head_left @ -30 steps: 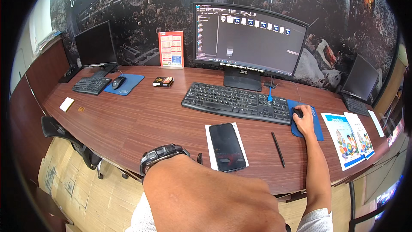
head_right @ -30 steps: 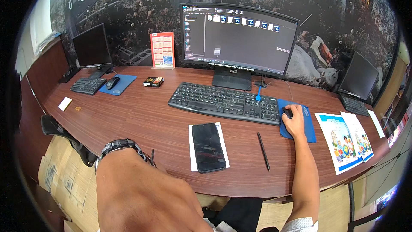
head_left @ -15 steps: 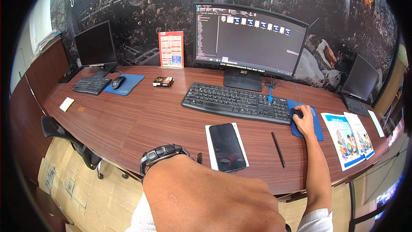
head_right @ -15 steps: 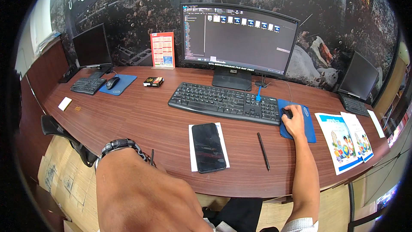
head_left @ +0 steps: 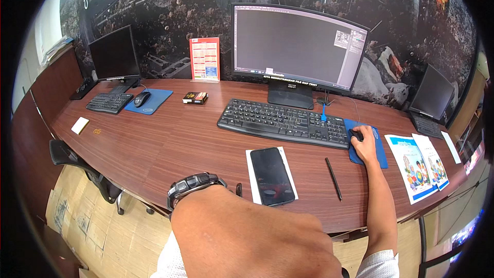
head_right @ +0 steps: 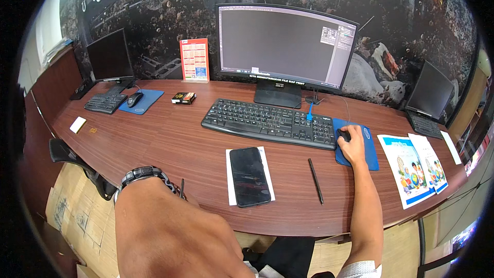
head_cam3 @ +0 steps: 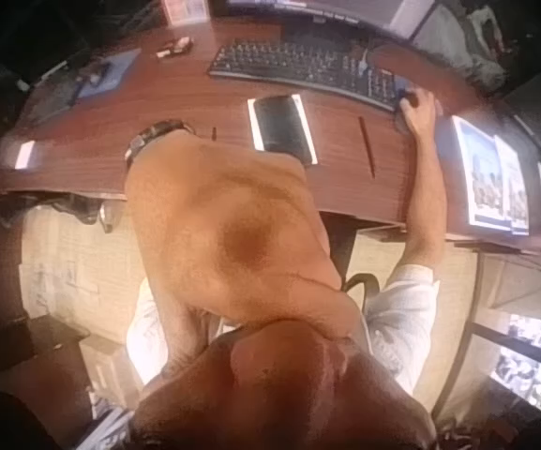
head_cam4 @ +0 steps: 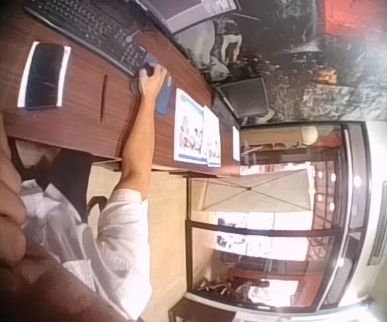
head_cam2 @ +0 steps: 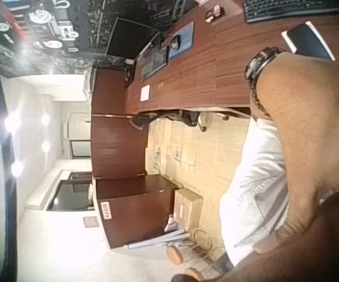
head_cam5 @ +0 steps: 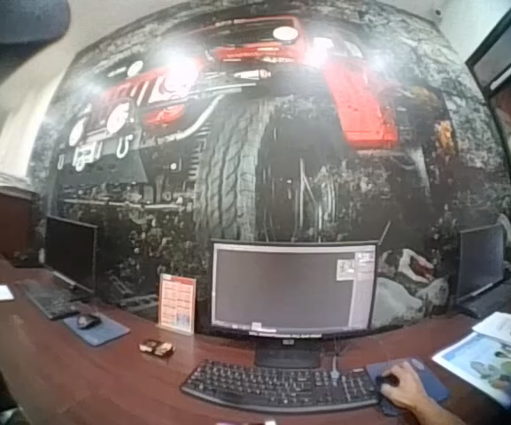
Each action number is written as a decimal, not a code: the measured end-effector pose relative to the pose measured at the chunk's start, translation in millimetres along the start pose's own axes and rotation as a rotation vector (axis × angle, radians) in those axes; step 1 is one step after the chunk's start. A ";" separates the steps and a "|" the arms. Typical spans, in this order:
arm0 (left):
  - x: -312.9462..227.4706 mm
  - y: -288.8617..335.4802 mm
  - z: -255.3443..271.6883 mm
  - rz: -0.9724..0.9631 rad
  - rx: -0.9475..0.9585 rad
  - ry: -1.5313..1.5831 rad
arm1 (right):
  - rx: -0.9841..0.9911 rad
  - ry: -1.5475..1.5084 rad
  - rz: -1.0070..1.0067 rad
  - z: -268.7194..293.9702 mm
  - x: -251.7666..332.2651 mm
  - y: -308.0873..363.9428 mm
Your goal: Designing or editing graphics on a computer using a keyboard and mouse.
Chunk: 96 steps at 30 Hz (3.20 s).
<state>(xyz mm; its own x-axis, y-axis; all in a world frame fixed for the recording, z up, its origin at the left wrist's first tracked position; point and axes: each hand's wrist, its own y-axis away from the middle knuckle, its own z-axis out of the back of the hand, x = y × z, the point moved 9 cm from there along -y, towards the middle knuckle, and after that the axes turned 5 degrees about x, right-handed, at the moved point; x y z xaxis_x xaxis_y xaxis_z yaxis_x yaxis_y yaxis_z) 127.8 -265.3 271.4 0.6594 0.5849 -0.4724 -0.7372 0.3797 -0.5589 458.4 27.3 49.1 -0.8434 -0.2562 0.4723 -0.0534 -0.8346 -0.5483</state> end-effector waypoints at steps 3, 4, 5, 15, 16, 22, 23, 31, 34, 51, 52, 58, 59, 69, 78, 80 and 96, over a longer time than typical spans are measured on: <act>2.4 -2.9 -7.6 0.036 0.115 -0.009 | -0.003 0.000 0.010 -0.3 -1.8 0.3; 3.3 -2.9 -8.7 0.051 0.124 -0.006 | 0.001 -0.016 0.017 -0.6 -1.1 0.2; 2.5 -3.2 -8.2 0.051 0.123 -0.006 | 0.006 -0.031 0.023 -0.9 -0.5 0.2; 26.8 21.5 -2.0 0.101 0.152 -0.056 | -0.005 -0.018 -0.014 1.0 -11.4 2.8; 30.0 27.5 4.6 0.097 0.084 -0.175 | -0.004 -0.035 0.005 -6.1 -9.4 0.0; 188.5 129.3 98.8 0.896 -0.477 -0.081 | -0.012 -0.024 -0.012 5.2 -13.5 4.1; 207.7 167.5 114.4 1.029 -0.559 -0.266 | -0.008 -0.028 -0.021 4.8 -9.7 3.3; 237.4 314.2 114.4 1.273 -0.778 -1.043 | -0.016 0.001 -0.021 -2.0 -15.1 -0.5; 231.7 319.3 117.7 1.402 -0.823 -1.096 | -0.012 0.004 -0.034 -2.7 -18.7 -2.4; 238.3 378.8 107.1 1.755 -0.827 -0.873 | 0.011 0.034 -0.042 -5.7 -15.3 -1.7; 237.9 378.6 107.2 1.756 -0.827 -0.873 | 0.012 0.034 -0.042 -5.8 -15.5 -2.1; 238.9 378.0 106.3 1.771 -0.790 -0.883 | 0.014 0.037 -0.036 -6.6 -15.6 -2.6; 239.2 378.4 106.2 1.771 -0.791 -0.881 | 0.012 0.038 -0.034 -6.6 -15.2 -2.7; 240.4 377.6 106.2 1.784 -0.780 -0.859 | 0.018 0.047 -0.035 -7.3 -17.0 -3.2; 239.2 377.4 106.1 1.791 -0.774 -0.861 | 0.018 0.043 -0.031 -6.2 -12.9 -2.8; 239.2 375.7 106.0 1.789 -0.774 -0.854 | 0.020 0.045 -0.035 -5.4 -12.5 -2.4; 239.7 375.3 105.9 1.805 -0.761 -0.842 | 0.023 0.030 -0.028 -5.2 -12.5 -2.4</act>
<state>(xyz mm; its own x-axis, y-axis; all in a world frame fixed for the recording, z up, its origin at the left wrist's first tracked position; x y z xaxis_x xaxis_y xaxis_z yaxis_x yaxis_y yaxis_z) -6.5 93.2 20.6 -0.8909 0.0646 -0.4496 0.0066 -0.9879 -0.1550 466.3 35.0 40.9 -0.8572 -0.2186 0.4662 -0.0648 -0.8524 -0.5188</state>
